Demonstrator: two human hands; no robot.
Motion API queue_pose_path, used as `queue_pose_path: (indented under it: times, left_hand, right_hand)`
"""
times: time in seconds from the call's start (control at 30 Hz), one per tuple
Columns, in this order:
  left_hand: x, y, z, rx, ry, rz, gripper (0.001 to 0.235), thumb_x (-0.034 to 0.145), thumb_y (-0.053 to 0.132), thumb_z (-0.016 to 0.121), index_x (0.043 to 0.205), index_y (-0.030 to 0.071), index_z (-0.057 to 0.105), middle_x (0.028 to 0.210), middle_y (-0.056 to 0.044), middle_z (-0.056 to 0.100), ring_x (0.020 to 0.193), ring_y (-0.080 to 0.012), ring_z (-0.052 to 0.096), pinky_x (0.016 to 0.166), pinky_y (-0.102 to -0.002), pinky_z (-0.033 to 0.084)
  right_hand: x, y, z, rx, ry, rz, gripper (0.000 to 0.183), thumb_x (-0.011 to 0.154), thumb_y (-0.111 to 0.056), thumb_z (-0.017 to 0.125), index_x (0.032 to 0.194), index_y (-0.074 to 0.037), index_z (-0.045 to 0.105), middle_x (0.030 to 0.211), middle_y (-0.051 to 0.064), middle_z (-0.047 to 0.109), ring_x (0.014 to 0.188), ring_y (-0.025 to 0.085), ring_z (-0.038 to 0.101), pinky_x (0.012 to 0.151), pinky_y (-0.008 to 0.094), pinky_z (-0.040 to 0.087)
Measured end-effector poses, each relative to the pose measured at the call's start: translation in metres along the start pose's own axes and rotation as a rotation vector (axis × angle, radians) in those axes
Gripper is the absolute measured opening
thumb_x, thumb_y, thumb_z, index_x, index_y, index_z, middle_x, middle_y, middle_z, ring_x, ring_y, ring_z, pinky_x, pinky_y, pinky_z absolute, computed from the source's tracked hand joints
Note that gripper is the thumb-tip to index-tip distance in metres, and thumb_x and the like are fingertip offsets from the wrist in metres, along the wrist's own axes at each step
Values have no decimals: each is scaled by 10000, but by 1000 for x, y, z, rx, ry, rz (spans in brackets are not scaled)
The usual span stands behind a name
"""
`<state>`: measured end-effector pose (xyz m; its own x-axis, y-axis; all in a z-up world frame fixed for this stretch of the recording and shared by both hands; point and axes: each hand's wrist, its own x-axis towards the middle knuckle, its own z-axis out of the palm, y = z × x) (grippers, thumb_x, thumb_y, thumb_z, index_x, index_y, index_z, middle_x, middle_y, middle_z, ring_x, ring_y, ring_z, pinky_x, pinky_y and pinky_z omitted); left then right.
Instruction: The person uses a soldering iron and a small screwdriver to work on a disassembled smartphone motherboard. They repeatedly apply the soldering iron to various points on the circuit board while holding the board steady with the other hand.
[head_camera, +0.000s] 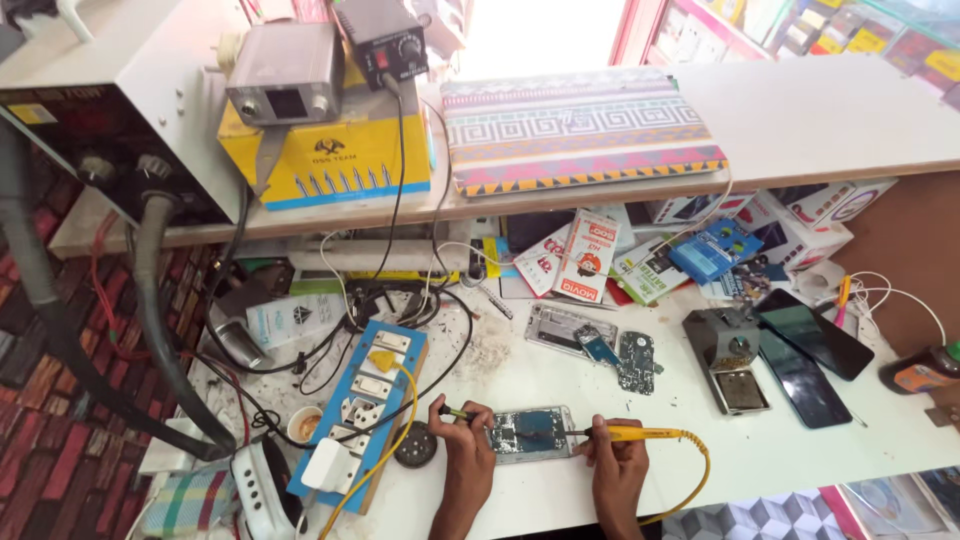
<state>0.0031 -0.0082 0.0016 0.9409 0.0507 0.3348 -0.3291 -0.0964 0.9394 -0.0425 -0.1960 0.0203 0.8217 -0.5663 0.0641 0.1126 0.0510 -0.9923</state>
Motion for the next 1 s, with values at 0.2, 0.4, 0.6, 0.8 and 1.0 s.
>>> queue_pose_path:
  times: [0.2, 0.4, 0.6, 0.8, 1.0]
  left_hand:
    - [4, -1, 6, 21, 68, -64, 510, 980, -98, 400, 1344, 39, 69, 903, -117, 532, 828, -200, 518, 926, -348, 437]
    - [-3, -3, 14, -23, 136, -42, 505, 982, -93, 403, 1333, 29, 61, 920, -121, 543, 847, -205, 527, 948, -361, 413]
    - [-9, -10, 15, 52, 113, -13, 469, 997, -96, 398, 1310, 33, 72, 925, -119, 548, 857, -209, 534, 978, -376, 399]
    - [-7, -14, 1, 5, -38, 36, 493, 978, -93, 356, 1344, 39, 52, 950, -111, 519, 860, -194, 521, 945, -366, 435]
    - [6, -13, 0, -80, -37, -47, 503, 1012, -34, 377, 1365, 51, 31, 915, -108, 529, 839, -185, 511, 925, -353, 436]
  right_hand:
    - [7, 10, 1, -24, 23, 24, 181, 970, -163, 657, 982, -1, 577, 641, 79, 650, 559, 109, 568, 516, 237, 417]
    - [12, 14, 0, -34, 19, 18, 181, 951, -155, 684, 983, -5, 586, 623, 76, 624, 541, 111, 572, 502, 239, 406]
    - [21, 18, -6, 12, -14, 14, 195, 933, -150, 712, 957, 4, 597, 643, 37, 593, 523, 102, 548, 483, 240, 410]
    - [22, 14, -6, -51, 23, 119, 207, 937, -172, 712, 962, 2, 603, 614, 61, 588, 485, 121, 546, 464, 249, 383]
    - [22, 21, -7, -6, 29, 103, 229, 922, -190, 713, 988, -6, 593, 625, 56, 602, 477, 113, 551, 446, 243, 359]
